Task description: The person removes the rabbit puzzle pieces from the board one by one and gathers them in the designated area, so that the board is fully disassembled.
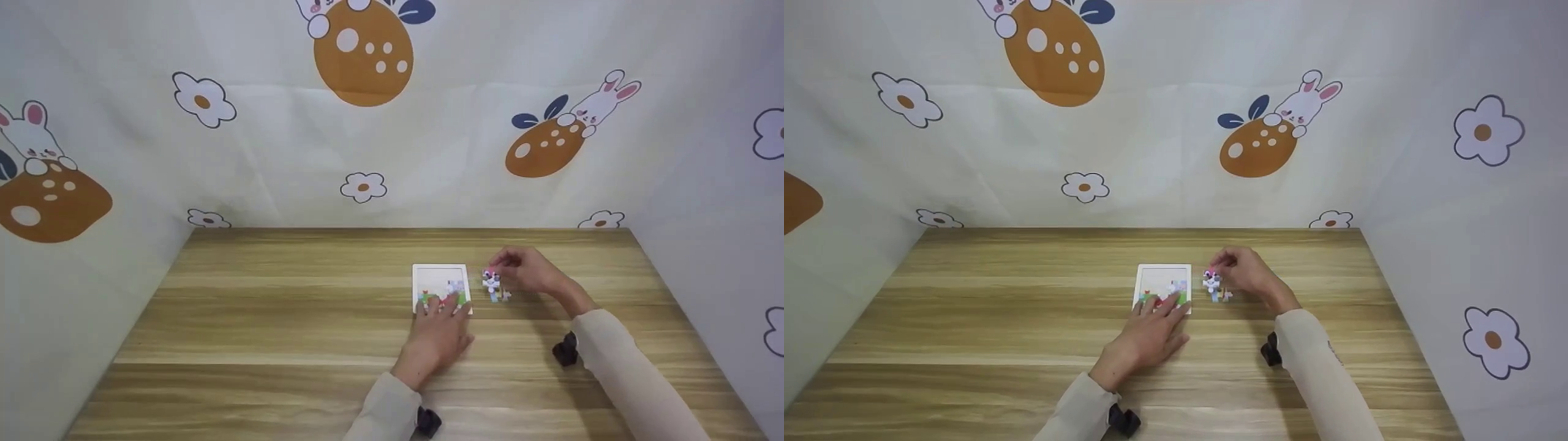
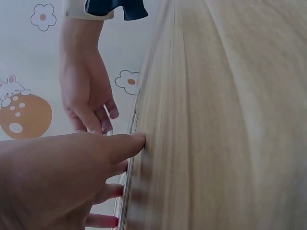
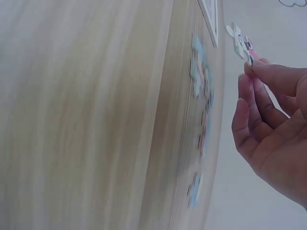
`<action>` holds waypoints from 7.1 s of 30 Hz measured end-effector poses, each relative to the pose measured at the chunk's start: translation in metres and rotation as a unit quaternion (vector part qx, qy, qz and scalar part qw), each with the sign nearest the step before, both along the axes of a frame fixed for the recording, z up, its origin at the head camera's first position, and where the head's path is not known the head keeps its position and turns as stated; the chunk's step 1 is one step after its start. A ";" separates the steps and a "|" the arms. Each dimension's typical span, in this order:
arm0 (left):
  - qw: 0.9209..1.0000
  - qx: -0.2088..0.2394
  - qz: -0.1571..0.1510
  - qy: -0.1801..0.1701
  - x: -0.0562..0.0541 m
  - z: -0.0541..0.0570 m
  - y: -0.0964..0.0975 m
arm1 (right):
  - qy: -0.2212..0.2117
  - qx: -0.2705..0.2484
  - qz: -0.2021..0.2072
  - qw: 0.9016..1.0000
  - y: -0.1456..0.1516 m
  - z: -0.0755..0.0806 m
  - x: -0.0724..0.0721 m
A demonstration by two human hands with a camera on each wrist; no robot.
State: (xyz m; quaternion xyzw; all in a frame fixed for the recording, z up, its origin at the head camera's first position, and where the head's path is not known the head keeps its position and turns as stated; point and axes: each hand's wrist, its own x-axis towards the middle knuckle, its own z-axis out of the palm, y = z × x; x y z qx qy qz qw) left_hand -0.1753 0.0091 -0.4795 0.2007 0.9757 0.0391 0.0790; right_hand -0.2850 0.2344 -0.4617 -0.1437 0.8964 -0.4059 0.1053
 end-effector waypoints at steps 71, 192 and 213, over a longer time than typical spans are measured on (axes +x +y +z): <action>1.000 0.007 -0.004 0.002 0.000 -0.001 0.000 | 0.001 0.031 0.007 1.000 0.000 -0.005 0.007; 0.992 0.075 -0.045 -0.095 0.000 0.005 -0.019 | -0.060 0.064 -0.051 0.995 0.084 -0.009 0.029; 0.995 0.057 -0.047 -0.066 0.001 0.004 -0.019 | -0.030 0.066 -0.053 0.996 0.064 -0.005 0.031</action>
